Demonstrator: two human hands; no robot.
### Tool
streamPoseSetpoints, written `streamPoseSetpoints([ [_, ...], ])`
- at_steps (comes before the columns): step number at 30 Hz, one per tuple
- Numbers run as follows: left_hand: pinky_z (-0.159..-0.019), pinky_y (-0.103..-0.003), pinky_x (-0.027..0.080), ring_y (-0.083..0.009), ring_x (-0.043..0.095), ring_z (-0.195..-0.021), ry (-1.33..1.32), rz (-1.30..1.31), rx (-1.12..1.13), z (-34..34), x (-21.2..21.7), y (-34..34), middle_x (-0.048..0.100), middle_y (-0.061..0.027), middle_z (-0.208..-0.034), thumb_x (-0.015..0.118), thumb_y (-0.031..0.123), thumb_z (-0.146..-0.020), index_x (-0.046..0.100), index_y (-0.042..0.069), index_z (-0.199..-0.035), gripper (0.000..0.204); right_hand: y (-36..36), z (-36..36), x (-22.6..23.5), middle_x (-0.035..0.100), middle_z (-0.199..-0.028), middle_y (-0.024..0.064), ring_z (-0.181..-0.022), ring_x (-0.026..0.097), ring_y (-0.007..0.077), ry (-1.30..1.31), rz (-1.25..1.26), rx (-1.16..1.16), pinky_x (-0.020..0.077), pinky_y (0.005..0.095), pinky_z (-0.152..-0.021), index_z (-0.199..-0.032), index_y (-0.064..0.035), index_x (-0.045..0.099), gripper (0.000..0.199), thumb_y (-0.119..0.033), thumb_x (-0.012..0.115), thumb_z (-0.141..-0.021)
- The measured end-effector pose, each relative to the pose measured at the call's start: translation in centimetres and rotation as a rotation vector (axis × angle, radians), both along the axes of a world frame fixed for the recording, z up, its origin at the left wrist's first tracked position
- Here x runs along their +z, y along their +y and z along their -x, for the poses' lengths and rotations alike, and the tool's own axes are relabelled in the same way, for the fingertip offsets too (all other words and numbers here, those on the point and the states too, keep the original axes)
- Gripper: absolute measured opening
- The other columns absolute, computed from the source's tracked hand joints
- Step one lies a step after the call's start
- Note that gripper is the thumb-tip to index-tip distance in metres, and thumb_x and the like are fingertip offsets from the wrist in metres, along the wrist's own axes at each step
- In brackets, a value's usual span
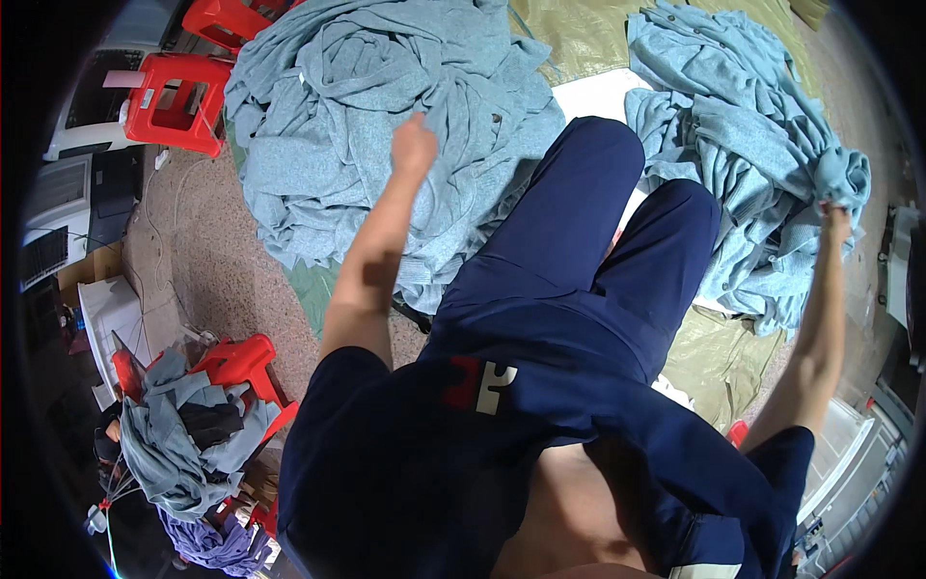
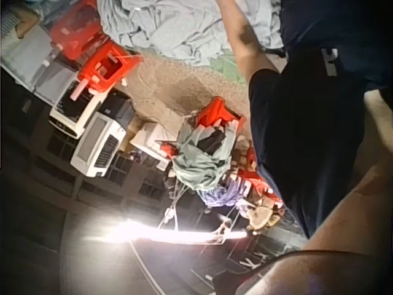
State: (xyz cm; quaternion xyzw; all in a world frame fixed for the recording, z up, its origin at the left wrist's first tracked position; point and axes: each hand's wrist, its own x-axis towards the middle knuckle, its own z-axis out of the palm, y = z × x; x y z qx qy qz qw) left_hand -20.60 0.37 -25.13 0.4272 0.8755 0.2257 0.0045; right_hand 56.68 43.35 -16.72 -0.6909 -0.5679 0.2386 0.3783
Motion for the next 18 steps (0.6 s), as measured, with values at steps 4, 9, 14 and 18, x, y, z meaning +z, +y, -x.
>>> streamPoseSetpoints([
  [4,-0.066,-0.028,0.05,-0.0151,0.06,-0.077,-1.276,-0.354,0.12,2.0,5.3,-1.9,0.065,-0.0057,-0.091,0.044,-0.007,-0.071,0.061,-0.002,-0.107,0.04,-5.5,4.8,-5.8,0.061,-0.078,0.0063,-0.068,0.065,0.0169,0.149,0.057,0.029,0.0544,0.0276,-0.062,-0.086,-0.0031,0.056,0.013,-0.004,0.068,-0.08],
  [9,-0.064,-0.027,0.049,-0.0119,0.057,-0.069,-1.333,-0.308,-0.072,-1.6,11.6,-6.5,0.064,-0.0029,-0.084,0.047,-0.003,-0.075,0.063,0.003,-0.105,0.034,-10.1,18.4,-4.5,0.065,-0.089,0.0074,-0.073,0.064,0.0136,0.035,-0.094,0.24,0.0511,0.0268,-0.067,-0.101,0.002,0.059,0.018,-0.006,0.061,-0.085],
  [14,-0.088,-0.036,0.047,-0.0328,0.06,-0.101,-0.483,0.481,-0.486,-3.4,12.5,-1.8,0.064,-0.0157,-0.102,0.07,0.026,-0.075,0.061,-0.001,-0.106,0.043,-19.7,32.6,1.6,0.057,-0.084,0.0015,-0.073,0.055,0.0097,0.329,-0.022,0.674,0.0467,0.0235,-0.067,-0.097,-0.0014,0.059,0.014,0.004,0.054,-0.085],
  [18,-0.104,-0.047,0.035,-0.0307,0.051,-0.119,0.737,0.087,-0.182,8.4,6.5,1.4,0.059,-0.0166,-0.122,0.058,0.015,-0.082,0.06,0.002,-0.114,0.034,-26.9,40.5,4.1,0.057,-0.082,0.0019,-0.066,0.055,0.0089,0.371,0.124,0.827,0.0453,0.023,-0.06,-0.097,-0.0022,0.058,0.012,0.004,0.056,-0.087],
])
